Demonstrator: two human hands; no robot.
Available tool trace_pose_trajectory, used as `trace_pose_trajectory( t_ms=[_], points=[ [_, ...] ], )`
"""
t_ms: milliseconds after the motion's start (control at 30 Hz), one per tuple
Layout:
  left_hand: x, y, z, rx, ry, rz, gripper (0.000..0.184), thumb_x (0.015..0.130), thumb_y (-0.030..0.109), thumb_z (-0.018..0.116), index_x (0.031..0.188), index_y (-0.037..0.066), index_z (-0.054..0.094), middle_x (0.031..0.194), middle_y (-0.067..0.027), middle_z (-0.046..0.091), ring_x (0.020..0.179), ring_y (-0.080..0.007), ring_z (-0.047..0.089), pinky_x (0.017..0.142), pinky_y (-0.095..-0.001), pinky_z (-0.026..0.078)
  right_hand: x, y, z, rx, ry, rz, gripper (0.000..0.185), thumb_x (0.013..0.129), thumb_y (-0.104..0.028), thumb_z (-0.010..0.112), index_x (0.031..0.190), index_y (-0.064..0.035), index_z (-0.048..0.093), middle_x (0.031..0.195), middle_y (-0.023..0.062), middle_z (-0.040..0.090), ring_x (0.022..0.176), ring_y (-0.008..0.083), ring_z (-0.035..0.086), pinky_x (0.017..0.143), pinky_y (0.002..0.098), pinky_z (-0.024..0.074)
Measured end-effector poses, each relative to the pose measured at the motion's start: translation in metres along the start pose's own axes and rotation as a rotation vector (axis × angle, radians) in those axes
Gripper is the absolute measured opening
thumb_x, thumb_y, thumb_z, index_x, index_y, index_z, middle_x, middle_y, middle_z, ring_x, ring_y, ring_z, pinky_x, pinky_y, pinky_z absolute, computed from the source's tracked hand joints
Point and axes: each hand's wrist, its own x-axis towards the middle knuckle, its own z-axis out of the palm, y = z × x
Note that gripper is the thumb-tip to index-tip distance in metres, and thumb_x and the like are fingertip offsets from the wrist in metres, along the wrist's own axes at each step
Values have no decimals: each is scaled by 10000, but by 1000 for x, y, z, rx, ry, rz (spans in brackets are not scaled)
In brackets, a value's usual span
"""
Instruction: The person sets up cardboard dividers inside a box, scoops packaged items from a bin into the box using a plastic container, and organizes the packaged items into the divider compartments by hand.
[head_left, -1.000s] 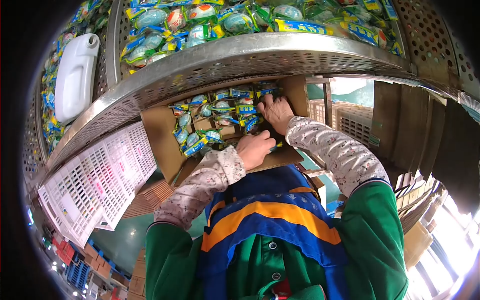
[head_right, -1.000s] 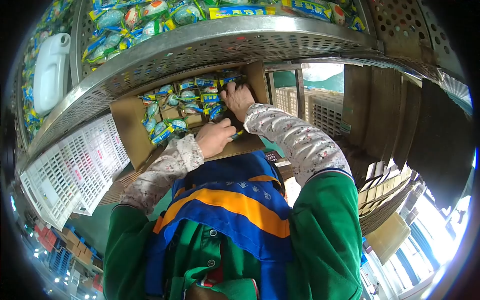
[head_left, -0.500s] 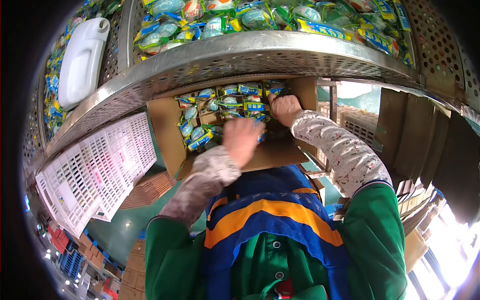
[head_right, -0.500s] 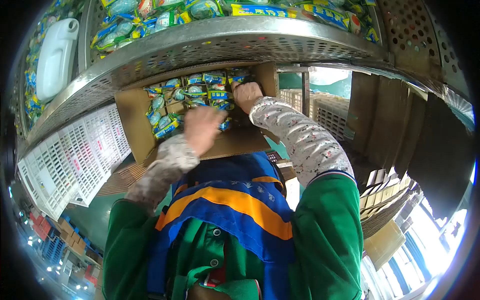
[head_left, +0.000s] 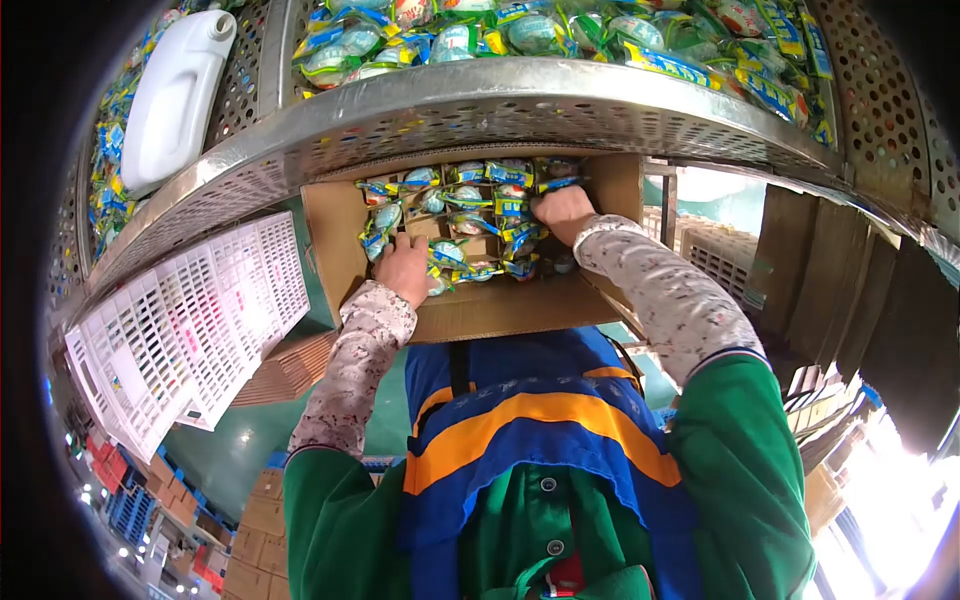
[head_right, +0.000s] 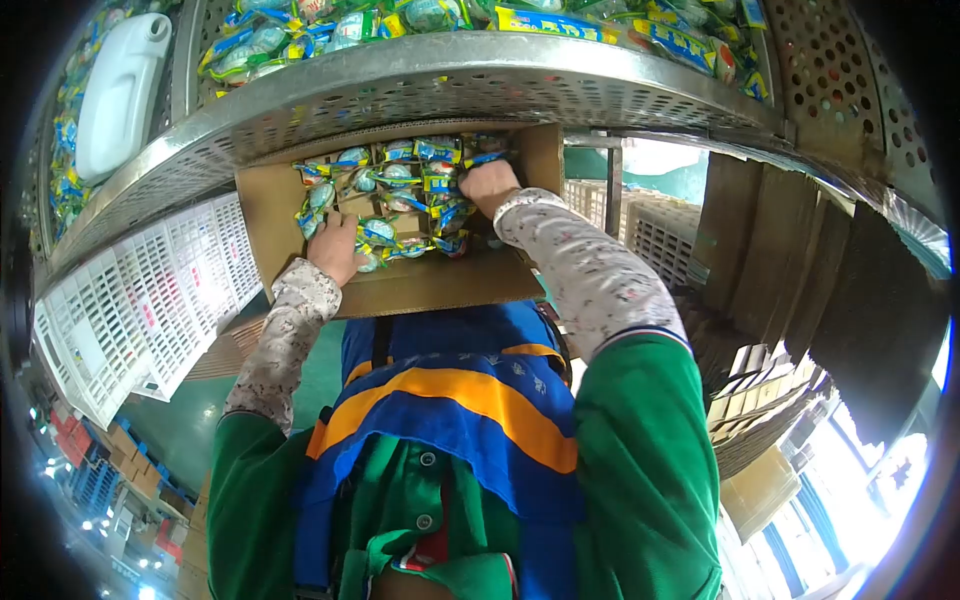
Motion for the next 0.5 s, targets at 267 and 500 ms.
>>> trace_pose_trajectory(
  t_ms=[267, 500],
  points=[
    [-8, 11, -11, -1077, 19, 202, 413, 758, 119, 799, 1092, 57, 563, 1007, -129, 659, 895, -246, 641, 804, -353, 506, -33, 15, -29, 343, 214, 66, 220, 762, -102, 642, 970, -57, 695, 892, 193, 686, 890, 392, 664, 786, 475, 538],
    [81, 148, 79, -779, 257, 781, 172, 802, 43, 700, 963, 28, 641, 930, -106, 678, 883, -254, 680, 742, -396, 530, -66, 15, -58, 690, 698, 180, 232, 715, -126, 761, 894, -10, 672, 853, 179, 664, 727, 350, 658, 668, 429, 526]
  ],
)
